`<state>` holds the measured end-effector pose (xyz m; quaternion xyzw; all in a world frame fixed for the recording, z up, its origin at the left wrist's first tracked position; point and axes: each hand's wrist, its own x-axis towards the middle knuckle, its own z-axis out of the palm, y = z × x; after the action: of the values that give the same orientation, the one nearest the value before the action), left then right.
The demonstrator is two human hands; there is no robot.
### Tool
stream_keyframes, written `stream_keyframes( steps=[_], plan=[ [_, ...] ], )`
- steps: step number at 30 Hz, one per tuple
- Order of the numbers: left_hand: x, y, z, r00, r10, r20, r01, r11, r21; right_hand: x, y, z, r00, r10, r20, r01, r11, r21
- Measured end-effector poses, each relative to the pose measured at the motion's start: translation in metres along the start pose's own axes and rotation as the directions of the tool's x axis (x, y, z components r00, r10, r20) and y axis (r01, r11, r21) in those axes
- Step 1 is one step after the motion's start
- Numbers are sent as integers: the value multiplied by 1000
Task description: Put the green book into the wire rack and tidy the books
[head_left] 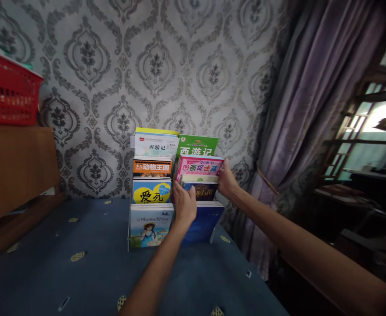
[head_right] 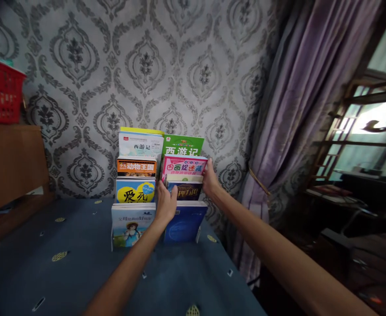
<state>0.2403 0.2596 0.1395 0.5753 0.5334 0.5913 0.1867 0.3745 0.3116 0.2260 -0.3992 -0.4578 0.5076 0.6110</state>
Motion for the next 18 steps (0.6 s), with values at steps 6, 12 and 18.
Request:
stream_keyframes(
  steps=[6, 12, 18],
  plan=[
    [-14, -8, -7, 994, 104, 16, -105, 994, 20, -5, 9, -11, 988, -98, -121, 99, 995, 6],
    [-25, -8, -13, 977, 189, 97, -191, 981, 16, -29, 32, -20, 969, -38, -243, 51, 998, 46],
    [-23, -17, -12, 977, 168, 129, -172, 985, 19, -42, 38, -22, 977, -44, -211, 58, 996, 61]
  ],
)
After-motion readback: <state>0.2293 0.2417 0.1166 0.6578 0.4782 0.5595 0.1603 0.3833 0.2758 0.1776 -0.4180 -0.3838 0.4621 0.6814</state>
